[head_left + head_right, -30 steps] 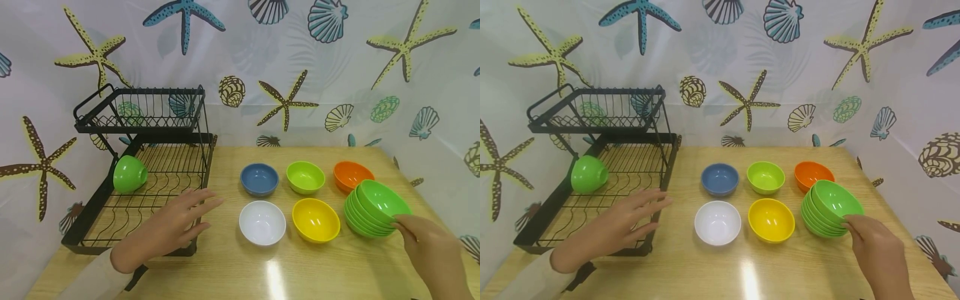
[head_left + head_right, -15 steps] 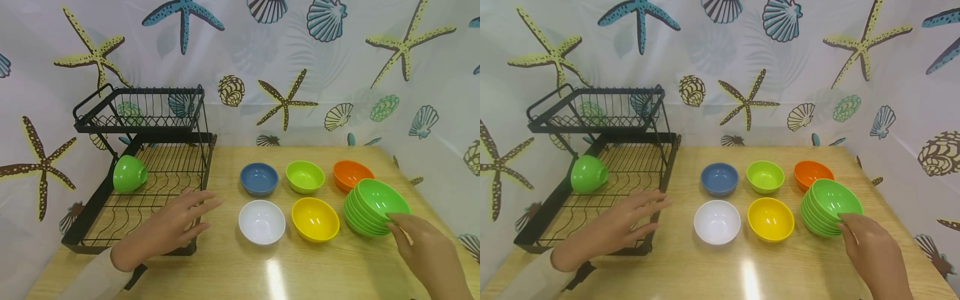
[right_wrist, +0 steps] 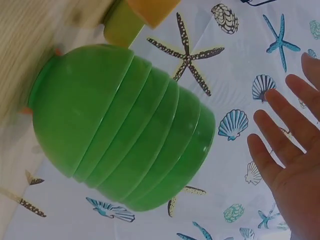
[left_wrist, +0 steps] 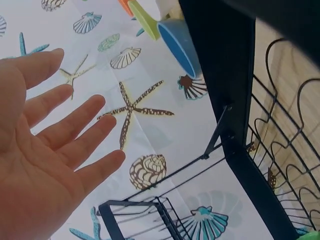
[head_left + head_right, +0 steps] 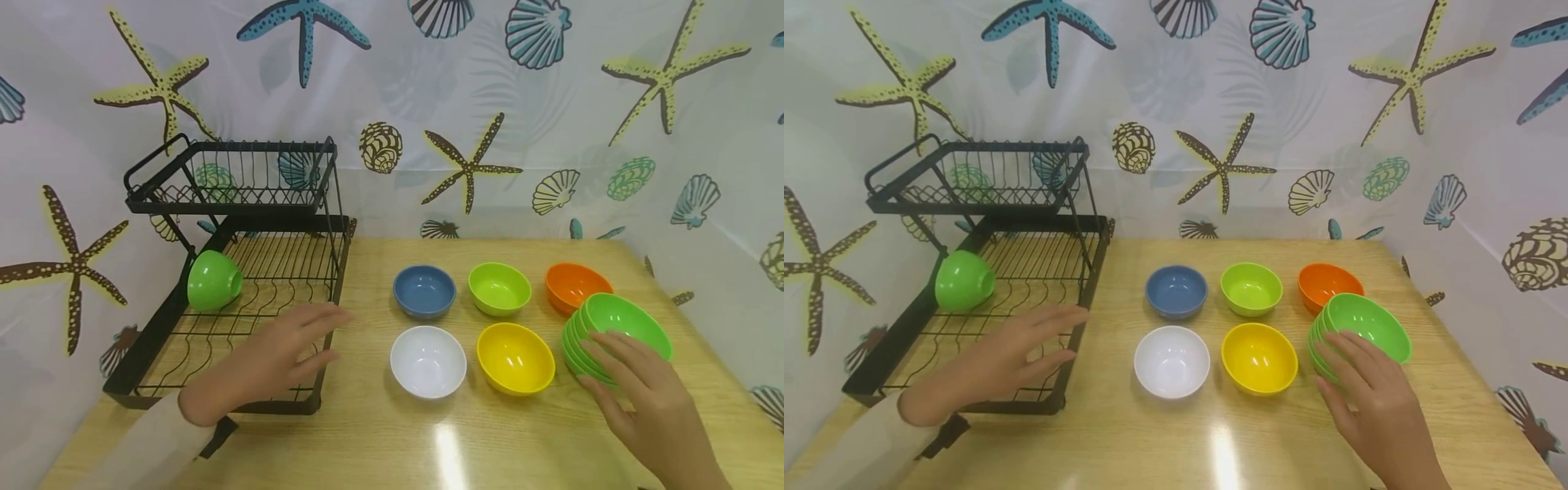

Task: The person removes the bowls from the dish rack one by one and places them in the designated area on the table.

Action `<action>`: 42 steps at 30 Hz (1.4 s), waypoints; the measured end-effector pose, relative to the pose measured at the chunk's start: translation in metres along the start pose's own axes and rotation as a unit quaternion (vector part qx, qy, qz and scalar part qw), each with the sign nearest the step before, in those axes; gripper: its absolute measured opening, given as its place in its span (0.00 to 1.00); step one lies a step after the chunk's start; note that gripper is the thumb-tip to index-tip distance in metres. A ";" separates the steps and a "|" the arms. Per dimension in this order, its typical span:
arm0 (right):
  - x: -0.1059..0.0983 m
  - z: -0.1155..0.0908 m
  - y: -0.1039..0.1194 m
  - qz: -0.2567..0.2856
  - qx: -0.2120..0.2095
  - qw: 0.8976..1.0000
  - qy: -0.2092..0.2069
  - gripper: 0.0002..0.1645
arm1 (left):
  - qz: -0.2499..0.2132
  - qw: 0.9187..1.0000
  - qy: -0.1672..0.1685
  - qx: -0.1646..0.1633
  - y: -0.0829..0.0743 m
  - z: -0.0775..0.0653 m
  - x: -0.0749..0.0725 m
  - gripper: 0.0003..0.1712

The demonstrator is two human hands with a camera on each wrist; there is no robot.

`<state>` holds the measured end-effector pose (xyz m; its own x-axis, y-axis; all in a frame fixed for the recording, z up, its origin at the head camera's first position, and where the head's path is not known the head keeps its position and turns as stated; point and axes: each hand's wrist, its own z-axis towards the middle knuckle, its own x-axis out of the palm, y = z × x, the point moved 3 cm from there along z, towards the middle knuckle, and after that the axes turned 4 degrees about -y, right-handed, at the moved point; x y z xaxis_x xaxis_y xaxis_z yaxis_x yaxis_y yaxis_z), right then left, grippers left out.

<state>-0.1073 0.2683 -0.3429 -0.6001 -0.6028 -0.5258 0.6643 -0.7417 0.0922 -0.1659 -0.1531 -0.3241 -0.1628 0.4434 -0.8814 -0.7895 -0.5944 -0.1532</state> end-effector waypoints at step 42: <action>0.058 -0.013 0.038 -0.002 0.010 0.963 0.270 0.43 | -0.005 0.908 -0.057 -0.414 0.174 -0.051 -0.040 0.41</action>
<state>-0.1116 0.2088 -0.3811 -0.2797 -0.3637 -0.8885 0.6510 -0.7521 0.1030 -0.2662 -0.3082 -0.3385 -0.2554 0.4893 -0.8339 -0.0819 -0.8704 -0.4855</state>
